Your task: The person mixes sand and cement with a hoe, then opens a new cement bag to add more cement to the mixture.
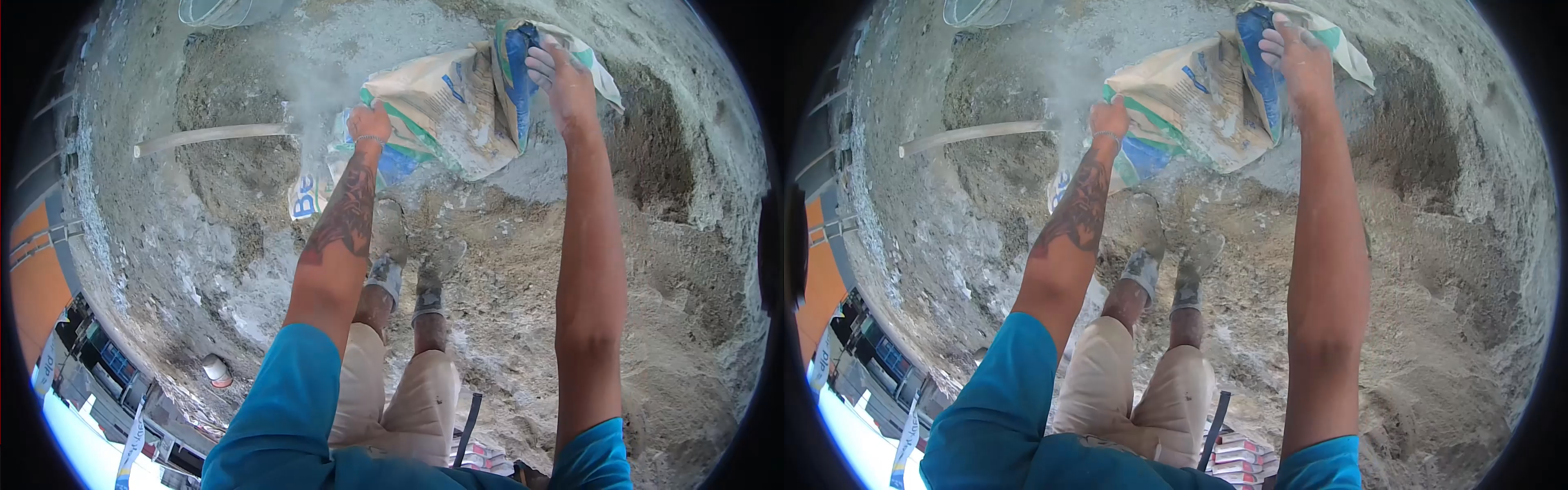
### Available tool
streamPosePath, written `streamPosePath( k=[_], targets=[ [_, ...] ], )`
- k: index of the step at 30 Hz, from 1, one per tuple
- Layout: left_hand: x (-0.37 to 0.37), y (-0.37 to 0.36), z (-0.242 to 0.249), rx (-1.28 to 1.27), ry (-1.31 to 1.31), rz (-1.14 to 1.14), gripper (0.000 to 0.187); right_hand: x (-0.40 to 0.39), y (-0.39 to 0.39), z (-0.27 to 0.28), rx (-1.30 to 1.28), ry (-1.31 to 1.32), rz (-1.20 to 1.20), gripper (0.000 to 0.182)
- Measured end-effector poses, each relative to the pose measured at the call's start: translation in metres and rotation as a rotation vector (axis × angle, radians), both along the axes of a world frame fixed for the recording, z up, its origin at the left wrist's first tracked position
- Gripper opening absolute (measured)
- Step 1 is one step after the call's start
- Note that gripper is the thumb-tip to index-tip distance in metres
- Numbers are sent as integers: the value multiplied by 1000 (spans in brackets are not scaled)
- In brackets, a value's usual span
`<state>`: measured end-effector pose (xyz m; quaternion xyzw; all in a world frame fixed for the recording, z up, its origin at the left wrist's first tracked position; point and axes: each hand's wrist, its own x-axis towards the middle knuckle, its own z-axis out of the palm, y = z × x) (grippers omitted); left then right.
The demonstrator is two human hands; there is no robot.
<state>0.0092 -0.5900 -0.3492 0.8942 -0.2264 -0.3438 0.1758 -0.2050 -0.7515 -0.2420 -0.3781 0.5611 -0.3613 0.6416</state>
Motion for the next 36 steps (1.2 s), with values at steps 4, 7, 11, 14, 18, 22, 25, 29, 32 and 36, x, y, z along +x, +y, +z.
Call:
streamPosePath(
  k=[4,7,11,14,18,22,25,29,32,36],
  targets=[
    [10,14,-15,-99,74,140,48,-41,108,-77,16,513,-3,51],
    [-20,46,-2,-167,189,15,59,-74,150,-139,209,927,65,54],
    [-66,74,-32,82,195,-24,68,-85,126,-198,-158,848,204,54],
    [-86,66,-74,-39,178,-98,57,-89,125,-207,-140,884,259,42],
    [-98,55,-65,22,47,-175,50,-87,141,-182,-406,985,161,28],
    [-91,87,-61,-92,80,-58,38,-93,173,-126,-392,882,125,29],
    [-78,84,-33,-210,149,52,29,-96,174,-76,-174,887,114,28],
    [-55,57,46,-238,481,338,22,-80,158,-10,-175,816,-30,27],
    [-40,61,46,-23,437,415,31,-84,161,-24,-278,899,19,25],
    [-43,108,-53,245,211,54,27,-95,190,-109,-186,1016,155,27]
  ],
)
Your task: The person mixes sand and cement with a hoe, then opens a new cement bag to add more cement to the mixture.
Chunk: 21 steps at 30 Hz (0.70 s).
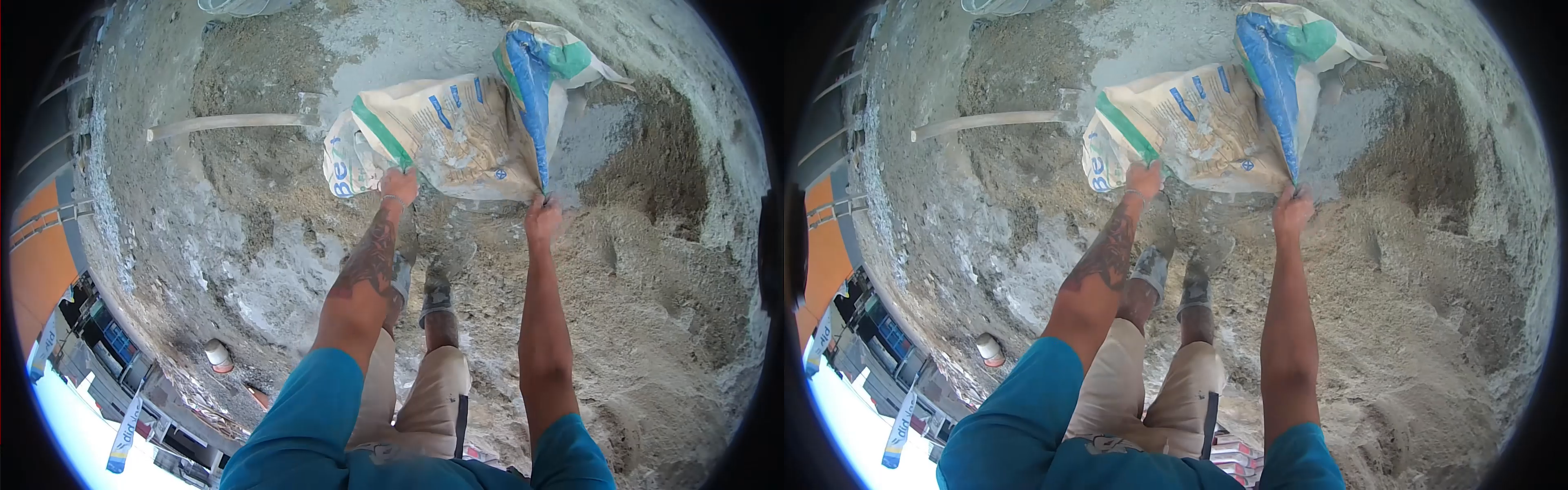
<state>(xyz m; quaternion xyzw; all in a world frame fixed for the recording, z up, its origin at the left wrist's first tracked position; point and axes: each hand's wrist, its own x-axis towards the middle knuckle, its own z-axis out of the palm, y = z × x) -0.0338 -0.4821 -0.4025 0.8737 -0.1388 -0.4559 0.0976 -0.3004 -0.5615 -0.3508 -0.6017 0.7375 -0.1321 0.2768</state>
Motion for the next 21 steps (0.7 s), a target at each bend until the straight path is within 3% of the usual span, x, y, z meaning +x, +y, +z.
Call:
streamPosePath(
  k=[4,6,7,9,11,13,15,17,18,19,21],
  targets=[
    [-54,31,-19,-24,19,-194,40,-2,35,-58,-21,82,56,28],
    [-82,48,-31,-447,-126,244,39,0,37,-61,-111,-19,-81,34],
    [-88,55,-39,-435,-119,256,39,6,37,-58,-102,-9,-70,34],
    [-100,80,-51,-248,-18,-43,47,13,49,-51,338,-673,-503,47],
    [-103,75,-76,-242,-88,-85,58,10,59,-69,470,-664,-443,51],
    [-95,49,-79,-140,49,-297,50,11,61,-81,600,-675,-391,55],
    [-90,55,-71,-222,3,-330,43,24,48,-83,586,-759,-247,54],
    [-90,45,-55,-313,112,-8,36,35,49,-77,586,-748,-288,50],
    [-90,40,-46,-331,109,-7,36,39,48,-72,586,-719,-325,46],
    [-88,37,-39,-368,136,60,36,47,53,-57,529,-884,-415,39],
    [-80,32,-24,-375,216,87,35,53,58,-20,556,-848,-399,35]
  ],
)
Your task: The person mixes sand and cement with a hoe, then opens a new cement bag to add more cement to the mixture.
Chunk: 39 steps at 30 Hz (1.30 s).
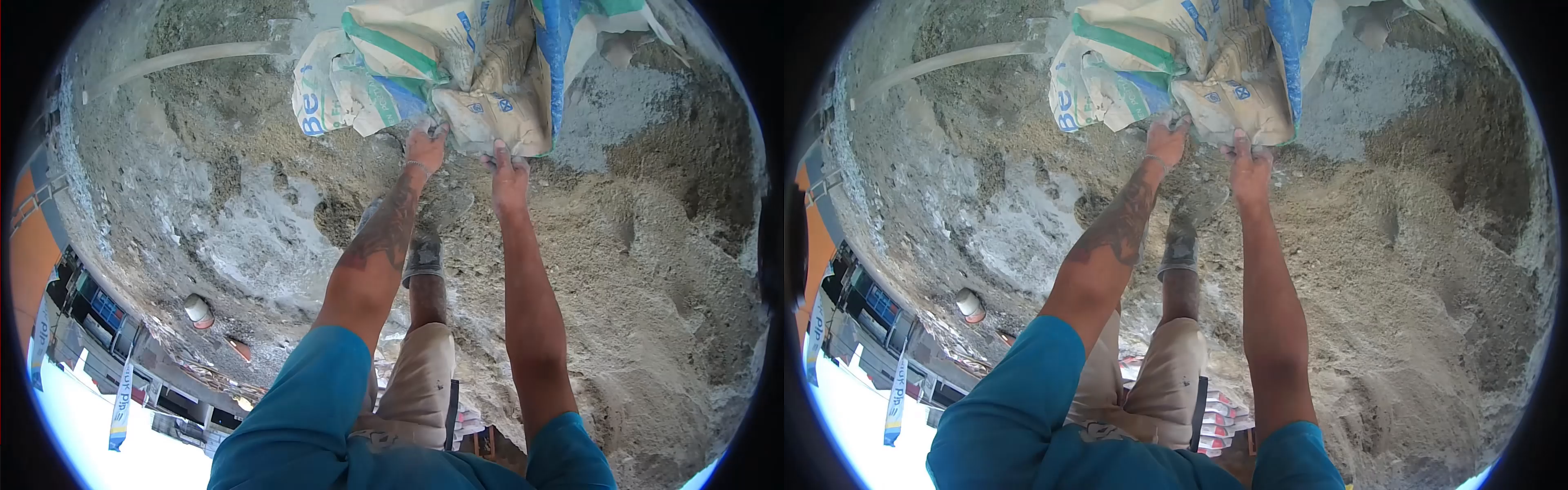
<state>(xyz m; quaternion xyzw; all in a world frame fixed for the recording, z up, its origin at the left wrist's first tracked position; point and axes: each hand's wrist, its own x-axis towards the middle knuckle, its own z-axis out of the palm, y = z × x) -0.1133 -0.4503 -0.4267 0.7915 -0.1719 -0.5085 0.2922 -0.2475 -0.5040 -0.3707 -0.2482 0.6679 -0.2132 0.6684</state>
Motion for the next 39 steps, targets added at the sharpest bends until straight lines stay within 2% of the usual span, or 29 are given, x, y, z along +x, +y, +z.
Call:
streamPosePath(
  k=[1,3,5,7,9,11,12,14,15,17,18,19,21,23,24,25,26,28,29,30,31,33,34,35,36,38,39],
  targets=[
    [0,-2,17,-8,-5,6,35,-4,-1,12,-8,-5,6,35],
    [-2,-3,55,31,-177,-116,37,-17,-8,26,51,103,-79,33],
    [-11,17,66,-83,-214,-110,41,-23,-19,33,59,118,-83,35],
    [-11,13,108,42,-73,-88,41,-20,-20,40,67,137,-88,36],
    [-21,22,101,49,-80,-22,39,-10,-9,46,123,195,53,40],
    [-16,18,108,55,-88,45,37,0,15,50,155,200,31,33],
    [-9,9,121,121,-84,-33,37,7,19,63,142,194,34,33],
    [-3,4,130,178,-82,-107,37,16,24,84,372,64,93,46],
    [0,6,133,99,-42,-18,33,16,24,84,367,61,93,46],
    [8,9,137,26,-7,68,29,16,30,83,392,-178,59,46],
    [17,-6,153,71,185,260,24,22,32,88,391,-183,59,46],
    [22,-14,163,117,382,454,20,31,35,98,291,-211,48,45],
    [22,-16,165,59,403,509,17,41,31,113,184,-234,42,45],
    [23,-17,166,12,421,569,14,46,28,124,-118,-195,173,44],
    [26,-22,168,-10,504,682,14,46,28,131,-112,-197,178,44],
    [31,-27,170,-37,587,792,13,46,28,136,-271,-131,291,40],
    [35,-34,171,-39,587,796,13,45,27,138,-431,-62,405,37],
    [37,-46,173,-40,711,612,12,44,15,132,-405,34,435,35],
    [33,-47,175,-41,712,621,12,43,10,129,-378,131,449,32],
    [31,-51,176,-37,705,557,12,45,5,126,-384,126,453,32],
    [32,-54,176,-30,695,490,13,46,0,123,-443,244,548,27],
    [37,-51,171,-29,654,496,19,46,-6,120,-547,490,734,17],
    [42,-48,171,-81,373,318,24,44,-4,111,-629,506,606,14],
    [46,-44,172,-127,95,139,29,44,2,108,-630,506,611,14],
    [51,-40,175,-130,99,142,29,44,9,110,-660,515,696,14],
    [72,-28,181,44,84,376,40,44,7,124,-736,531,847,15],
    [80,-16,173,51,84,378,40,39,5,121,-730,529,851,15]
  ],
)
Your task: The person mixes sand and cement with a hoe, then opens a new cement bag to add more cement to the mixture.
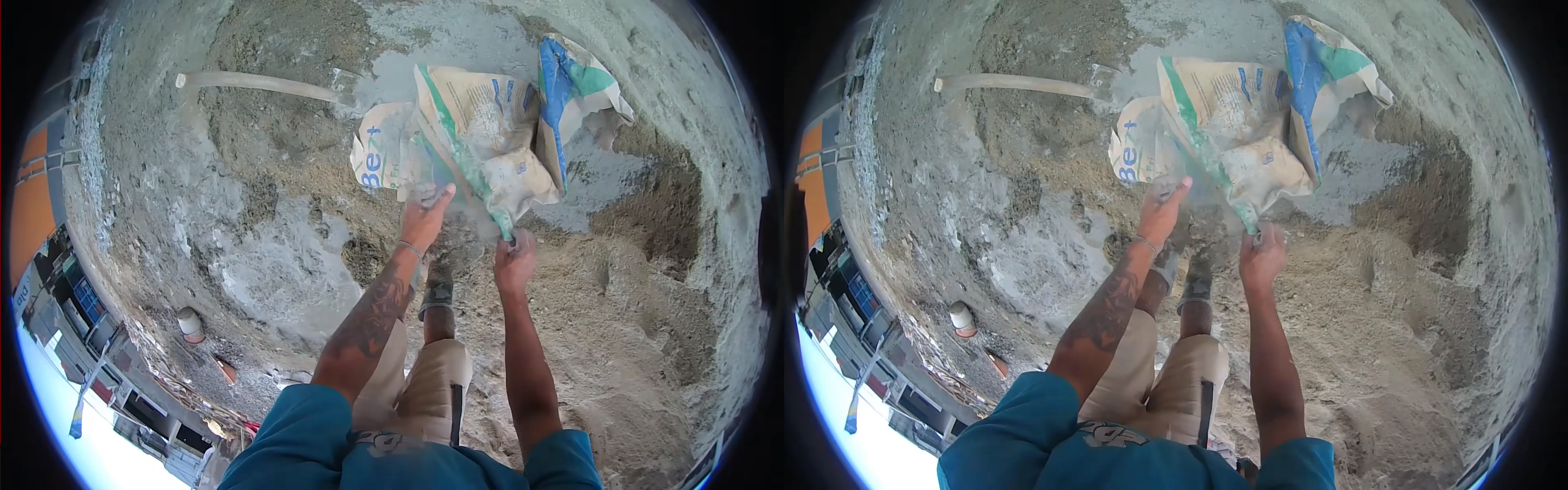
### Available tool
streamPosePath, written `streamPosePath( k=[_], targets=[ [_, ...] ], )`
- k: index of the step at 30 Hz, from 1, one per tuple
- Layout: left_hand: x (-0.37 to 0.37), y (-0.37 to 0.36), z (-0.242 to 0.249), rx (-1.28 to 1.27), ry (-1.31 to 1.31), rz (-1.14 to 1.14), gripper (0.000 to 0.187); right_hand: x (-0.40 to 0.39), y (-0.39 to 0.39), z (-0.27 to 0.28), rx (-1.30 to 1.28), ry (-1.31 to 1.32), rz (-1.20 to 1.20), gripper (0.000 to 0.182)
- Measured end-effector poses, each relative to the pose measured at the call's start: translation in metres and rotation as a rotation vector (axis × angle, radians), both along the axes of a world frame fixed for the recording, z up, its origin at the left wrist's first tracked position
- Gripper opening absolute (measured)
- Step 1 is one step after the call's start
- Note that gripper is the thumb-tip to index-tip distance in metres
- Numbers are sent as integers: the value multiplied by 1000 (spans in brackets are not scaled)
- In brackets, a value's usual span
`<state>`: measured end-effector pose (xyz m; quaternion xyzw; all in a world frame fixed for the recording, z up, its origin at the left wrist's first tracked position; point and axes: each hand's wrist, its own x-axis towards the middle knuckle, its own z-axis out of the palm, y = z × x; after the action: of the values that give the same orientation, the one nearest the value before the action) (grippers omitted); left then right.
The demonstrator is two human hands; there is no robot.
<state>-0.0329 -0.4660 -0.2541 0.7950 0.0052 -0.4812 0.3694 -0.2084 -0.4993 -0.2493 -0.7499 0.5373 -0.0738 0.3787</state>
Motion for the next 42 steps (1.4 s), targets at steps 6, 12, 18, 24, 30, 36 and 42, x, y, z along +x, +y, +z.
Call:
streamPosePath(
  k=[6,12,18,24,30,36,42],
  targets=[
    [60,-55,-30,-71,76,-69,56,-23,-1,-18,78,224,18,28],
    [45,-91,-100,325,-418,-456,48,16,-76,13,507,660,103,50],
    [36,-55,-50,4,-400,-540,47,52,-196,-31,-505,381,-128,50],
    [78,-21,-37,109,-474,-261,46,6,-190,14,-325,374,-284,20],
    [79,-34,10,37,-478,-203,46,-10,-166,105,-470,121,-449,20],
    [54,-18,31,-16,-472,-194,43,-43,-159,109,-394,253,-396,20],
    [49,36,15,125,-527,-280,44,-136,-131,73,195,575,-210,44]
  ],
)
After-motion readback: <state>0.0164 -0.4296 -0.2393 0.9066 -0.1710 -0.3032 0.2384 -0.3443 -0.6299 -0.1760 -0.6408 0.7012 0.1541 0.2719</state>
